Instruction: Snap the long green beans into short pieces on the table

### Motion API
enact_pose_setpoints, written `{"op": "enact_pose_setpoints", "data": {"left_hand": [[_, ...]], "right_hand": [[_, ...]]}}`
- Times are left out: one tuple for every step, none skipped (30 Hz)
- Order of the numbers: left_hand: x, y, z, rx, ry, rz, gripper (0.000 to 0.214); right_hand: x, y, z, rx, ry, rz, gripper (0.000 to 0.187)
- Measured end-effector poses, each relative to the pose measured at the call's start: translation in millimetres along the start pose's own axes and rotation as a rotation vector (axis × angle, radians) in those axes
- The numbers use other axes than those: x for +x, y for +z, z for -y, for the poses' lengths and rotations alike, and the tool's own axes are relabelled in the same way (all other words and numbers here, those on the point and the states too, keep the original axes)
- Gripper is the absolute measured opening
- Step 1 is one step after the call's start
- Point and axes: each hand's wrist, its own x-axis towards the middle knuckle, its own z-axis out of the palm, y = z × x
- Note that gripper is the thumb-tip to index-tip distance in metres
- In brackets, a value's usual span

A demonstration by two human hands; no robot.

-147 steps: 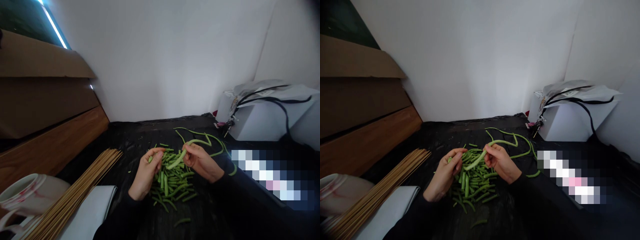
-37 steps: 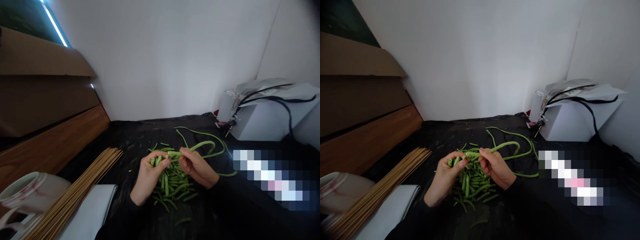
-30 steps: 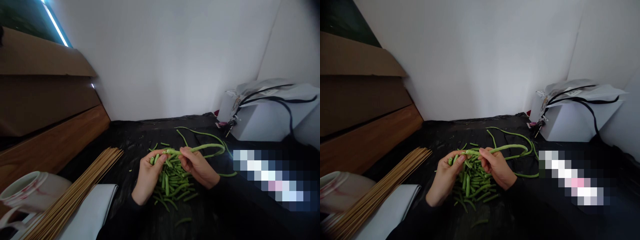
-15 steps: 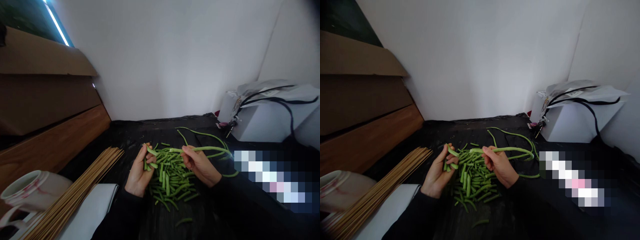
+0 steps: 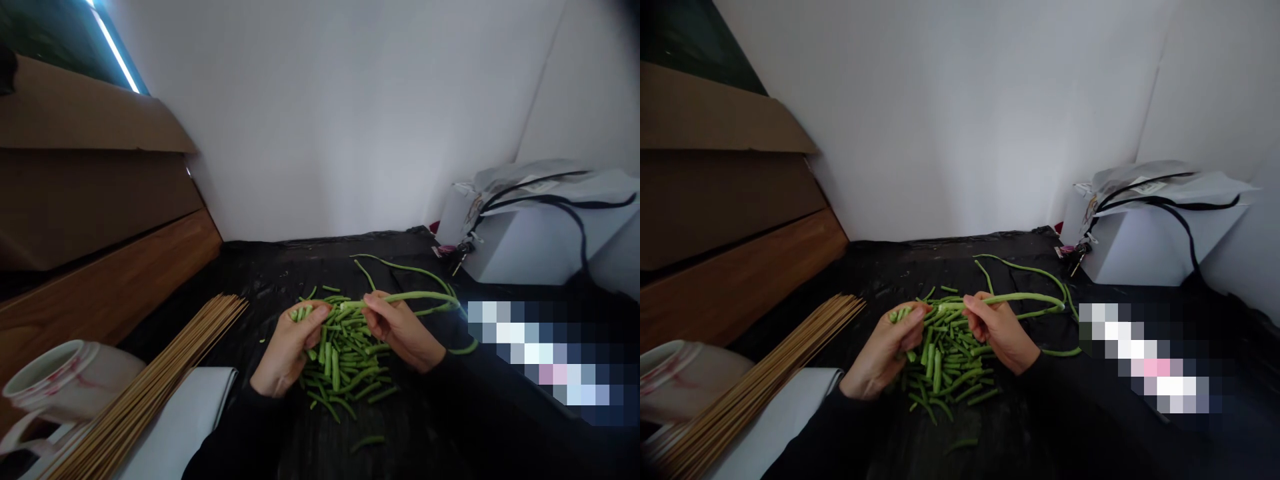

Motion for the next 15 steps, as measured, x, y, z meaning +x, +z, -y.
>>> {"op": "enact_pose_setpoints", "data": {"left_hand": [[-0.8, 1.2, 1.9, 0.094, 0.012, 0.001, 0.027], [-1.3, 1.7, 3.6, 0.161, 0.021, -0.005, 0.031], [-1.5, 1.7, 5.1, 0.208, 0.029, -0.015, 0.033], [-1.4, 1.3, 6.4, 0.241, 0.037, -0.031, 0.033], [-1.3, 1.0, 7.4, 0.266, 0.047, -0.045, 0.032], [-1.2, 0.7, 8.3, 0.283, 0.057, -0.052, 0.031], [-1.2, 0.7, 8.9, 0.297, 0.067, -0.055, 0.029], [-1.3, 1.1, 9.2, 0.312, 0.079, -0.054, 0.028], [-1.7, 1.6, 9.4, 0.329, 0.093, -0.055, 0.027], [-2.1, 2.3, 9.5, 0.351, 0.111, -0.062, 0.025], [-2.6, 3.0, 9.6, 0.377, 0.132, -0.072, 0.025], [-3.1, 3.6, 9.8, 0.405, 0.158, -0.085, 0.024], [-3.4, 4.0, 10.2, 0.434, 0.185, -0.096, 0.022], [-3.6, 4.1, 10.7, 0.461, 0.213, -0.103, 0.02], [-3.6, 4.1, 11.2, 0.486, 0.241, -0.104, 0.018]], "right_hand": [[-0.4, 0.2, 0.0, -0.012, 0.0, 0.008, 0.035], [-0.6, 0.4, -0.2, -0.021, 0.003, 0.015, 0.035], [-0.8, 0.5, -0.5, -0.029, 0.008, 0.02, 0.034], [-1.0, 0.5, -0.8, -0.035, 0.01, 0.026, 0.034], [-1.1, 0.5, -1.1, -0.039, 0.01, 0.031, 0.033], [-1.2, 0.4, -1.4, -0.042, 0.007, 0.036, 0.033], [-1.3, 0.3, -1.6, -0.043, 0.003, 0.04, 0.032], [-1.3, 0.2, -1.7, -0.043, -0.001, 0.043, 0.032], [-1.3, 0.1, -1.7, -0.043, -0.004, 0.046, 0.031], [-1.2, -0.1, -1.7, -0.042, -0.006, 0.047, 0.031], [-1.0, -0.4, -1.6, -0.042, -0.005, 0.046, 0.031], [-0.8, -0.6, -1.5, -0.041, -0.003, 0.044, 0.031], [-0.5, -0.8, -1.4, -0.04, -0.001, 0.04, 0.031], [-0.2, -1.0, -1.4, -0.04, 0.001, 0.037, 0.031], [0.0, -1.1, -1.4, -0.039, 0.0, 0.033, 0.031]]}}
